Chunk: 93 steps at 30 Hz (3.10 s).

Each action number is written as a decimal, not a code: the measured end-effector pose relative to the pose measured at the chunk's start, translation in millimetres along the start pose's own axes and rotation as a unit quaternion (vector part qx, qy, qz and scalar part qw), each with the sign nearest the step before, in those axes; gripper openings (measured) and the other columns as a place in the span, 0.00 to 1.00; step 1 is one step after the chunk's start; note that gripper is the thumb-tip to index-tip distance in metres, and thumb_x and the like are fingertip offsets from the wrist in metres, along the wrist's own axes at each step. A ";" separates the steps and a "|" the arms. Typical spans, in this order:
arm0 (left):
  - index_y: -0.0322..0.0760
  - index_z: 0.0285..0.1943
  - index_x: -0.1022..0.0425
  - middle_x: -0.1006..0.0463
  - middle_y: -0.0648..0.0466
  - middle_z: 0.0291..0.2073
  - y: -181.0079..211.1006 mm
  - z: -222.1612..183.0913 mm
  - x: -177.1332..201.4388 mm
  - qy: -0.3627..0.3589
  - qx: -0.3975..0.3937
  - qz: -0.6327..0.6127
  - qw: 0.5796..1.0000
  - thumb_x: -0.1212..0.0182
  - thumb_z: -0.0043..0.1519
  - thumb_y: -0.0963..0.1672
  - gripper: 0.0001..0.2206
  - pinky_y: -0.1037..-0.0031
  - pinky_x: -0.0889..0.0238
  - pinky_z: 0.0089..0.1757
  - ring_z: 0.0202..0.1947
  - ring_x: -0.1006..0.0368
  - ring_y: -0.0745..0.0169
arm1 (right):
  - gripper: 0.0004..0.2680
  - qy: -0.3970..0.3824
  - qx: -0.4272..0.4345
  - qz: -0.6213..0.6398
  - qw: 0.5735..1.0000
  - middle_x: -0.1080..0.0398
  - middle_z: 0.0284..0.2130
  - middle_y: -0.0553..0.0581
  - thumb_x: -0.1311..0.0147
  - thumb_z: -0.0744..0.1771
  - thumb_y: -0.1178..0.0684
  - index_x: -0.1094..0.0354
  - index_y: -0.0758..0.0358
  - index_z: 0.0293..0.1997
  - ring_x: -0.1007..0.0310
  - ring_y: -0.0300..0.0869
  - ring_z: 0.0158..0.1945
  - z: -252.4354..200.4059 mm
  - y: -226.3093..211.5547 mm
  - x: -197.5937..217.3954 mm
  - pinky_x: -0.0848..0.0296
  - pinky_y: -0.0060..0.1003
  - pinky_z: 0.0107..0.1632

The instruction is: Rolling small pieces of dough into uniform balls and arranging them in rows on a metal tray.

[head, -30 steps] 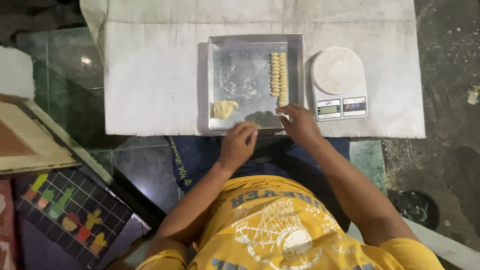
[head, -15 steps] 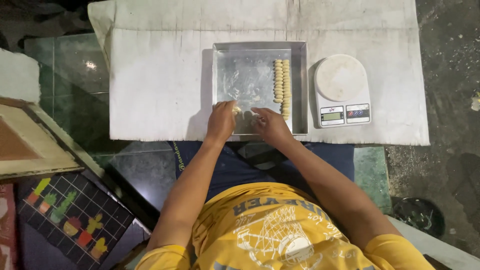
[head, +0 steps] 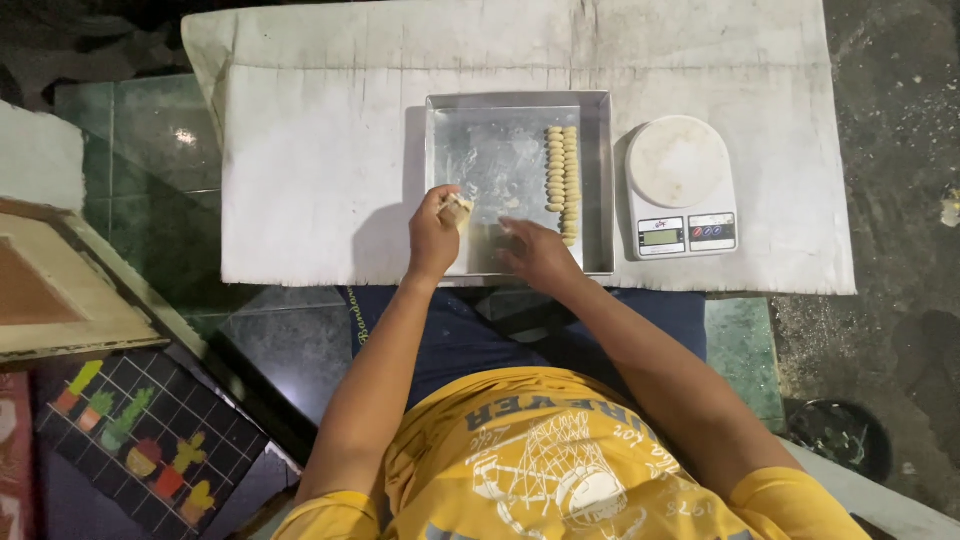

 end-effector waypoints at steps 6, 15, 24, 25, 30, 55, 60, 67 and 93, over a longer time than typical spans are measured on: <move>0.43 0.55 0.26 0.18 0.44 0.36 -4.4 -26.2 -26.6 -0.101 0.096 -0.038 0.990 0.48 0.67 0.46 0.11 0.58 0.28 0.41 0.37 0.21 0.48 | 0.13 0.145 0.055 0.122 0.980 0.23 0.43 0.62 0.37 0.67 0.56 0.26 0.63 0.57 0.20 0.56 0.44 -13.2 -25.3 15.8 0.17 0.44 0.44; 0.40 0.38 0.24 0.24 0.54 0.27 -19.7 -53.9 -26.1 -0.101 0.122 -0.053 0.986 0.48 0.73 0.49 0.14 0.66 0.33 0.37 0.30 0.29 0.63 | 0.09 0.052 0.074 0.055 0.994 0.21 0.43 0.63 0.37 0.65 0.59 0.22 0.63 0.50 0.20 0.58 0.45 -35.8 -43.1 18.5 0.21 0.49 0.47; 0.32 0.65 0.28 0.20 0.32 0.50 57.9 -76.7 -18.3 -0.233 0.057 0.000 0.971 0.27 0.57 0.43 0.26 0.47 0.31 0.53 0.55 0.25 0.31 | 0.05 0.077 0.071 0.029 0.994 0.21 0.33 0.58 0.41 0.66 0.62 0.22 0.62 0.43 0.20 0.54 0.38 -37.0 -17.3 11.3 0.21 0.44 0.41; 0.31 0.64 0.27 0.20 0.33 0.51 61.8 -75.1 -19.5 -0.234 0.043 0.027 0.971 0.31 0.60 0.43 0.23 0.48 0.31 0.53 0.55 0.25 0.31 | 0.04 0.076 0.062 0.027 0.995 0.22 0.32 0.57 0.40 0.66 0.61 0.22 0.61 0.42 0.20 0.53 0.37 -36.0 -17.7 12.0 0.21 0.43 0.39; 0.31 0.57 0.23 0.19 0.37 0.44 65.5 -69.3 -20.6 -0.208 -0.004 0.063 0.976 0.35 0.62 0.43 0.16 0.55 0.26 0.47 0.46 0.20 0.39 | 0.04 0.060 -0.094 0.129 0.985 0.22 0.29 0.56 0.41 0.67 0.59 0.22 0.58 0.42 0.20 0.45 0.34 -37.6 -15.4 25.0 0.22 0.39 0.41; 0.37 0.46 0.22 0.25 0.47 0.40 -30.9 -14.2 -33.2 -0.046 -0.231 0.322 0.917 0.29 0.56 0.45 0.13 0.57 0.34 0.48 0.42 0.26 0.44 | 0.07 0.215 -0.203 0.336 0.894 0.29 0.31 0.60 0.54 0.73 0.62 0.29 0.73 0.43 0.25 0.40 0.35 -109.8 66.8 123.0 0.19 0.39 0.44; 0.38 0.49 0.22 0.24 0.47 0.44 -26.9 -19.8 -31.0 -0.032 -0.221 0.316 0.922 0.34 0.60 0.45 0.11 0.59 0.33 0.47 0.45 0.25 0.45 | 0.04 0.259 -0.204 0.314 0.890 0.28 0.34 0.62 0.49 0.70 0.65 0.29 0.75 0.46 0.26 0.39 0.37 -109.1 76.3 140.0 0.19 0.38 0.47; 0.38 0.52 0.22 0.24 0.48 0.47 -19.3 -25.1 -28.6 -0.030 -0.195 0.326 0.925 0.38 0.63 0.46 0.12 0.59 0.33 0.48 0.48 0.25 0.46 | 0.04 0.318 -0.111 -0.044 0.941 0.26 0.30 0.59 0.32 0.69 0.59 0.22 0.67 0.45 0.25 0.42 0.30 -73.9 112.7 192.9 0.25 0.35 0.37; 0.37 0.57 0.24 0.24 0.48 0.48 -12.0 -27.2 -24.1 -0.013 -0.203 0.295 0.933 0.41 0.66 0.45 0.13 0.60 0.32 0.51 0.51 0.25 0.48 | 0.09 0.265 -0.208 -0.203 0.919 0.26 0.43 0.54 0.35 0.68 0.56 0.23 0.53 0.54 0.24 0.48 0.46 -46.6 135.0 198.3 0.24 0.41 0.45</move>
Point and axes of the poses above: each hand's wrist, its own z-axis towards the middle knuckle, its own x-axis out of the back of the hand, y = z × x, the point moved 6 cm from there along z, towards the middle knuckle
